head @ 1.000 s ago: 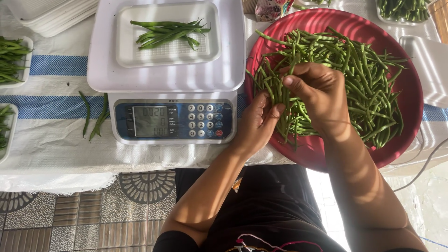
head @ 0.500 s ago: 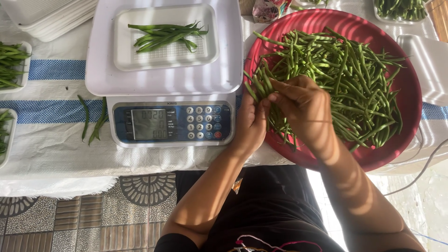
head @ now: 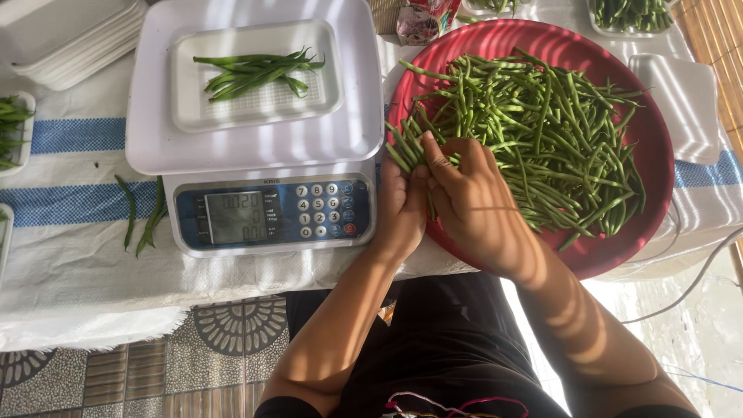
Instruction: Sorting and weighing green beans by picking them from a bowl and placing them onto a scale
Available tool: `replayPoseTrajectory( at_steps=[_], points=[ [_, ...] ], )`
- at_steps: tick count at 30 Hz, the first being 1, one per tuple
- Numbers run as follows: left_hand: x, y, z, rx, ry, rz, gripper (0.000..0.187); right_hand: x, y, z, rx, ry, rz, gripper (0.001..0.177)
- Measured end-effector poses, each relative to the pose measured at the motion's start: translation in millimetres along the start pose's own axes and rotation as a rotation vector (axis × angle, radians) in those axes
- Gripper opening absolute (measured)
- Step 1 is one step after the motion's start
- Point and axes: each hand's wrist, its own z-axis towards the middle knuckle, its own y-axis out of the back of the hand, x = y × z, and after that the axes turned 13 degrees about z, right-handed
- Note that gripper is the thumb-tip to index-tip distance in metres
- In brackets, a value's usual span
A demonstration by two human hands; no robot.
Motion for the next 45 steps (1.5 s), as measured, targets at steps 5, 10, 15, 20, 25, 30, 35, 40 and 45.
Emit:
replayPoseTrajectory(
  at_steps=[5,10,15,20,25,30,35,40,45],
  points=[
    [4,3,-5,0.033,-0.005,0.045,0.017,-54,11,-2,0.038,0.106,0.071,0.055],
    [-17,5,-7,0.145,0.099,-0.053,0.016,-98,65,-5,-0.286,-0.098,-0.169,0.014],
    [-12,4,-7,0.144,0.107,-0.138,0.017,-153,55,-10,-0.223,-0.402,-0.439,0.026],
    [-7,4,-7,0.139,0.115,-0.160,0.016,-143,58,-15,-0.341,-0.219,-0.522,0.030],
    [-2,3,-6,0.128,0.118,-0.155,0.023,-57,43,-22,-0.301,-0.180,0.535,0.029],
    [7,3,-3,0.028,0.065,0.098,0.035,-29,3,-22,-0.239,-0.214,0.489,0.032],
    [-2,7,-3,0.014,0.030,0.135,0.032,-22,-9,-23,-0.284,-0.095,0.416,0.030],
    [4,-3,-7,0.060,-0.042,0.042,0.027,-10,-11,-16,-0.301,0.080,0.249,0.030],
    [18,1,-5,0.052,-0.120,0.001,0.030,-12,-17,-20,-0.285,0.154,0.143,0.031]
  ],
)
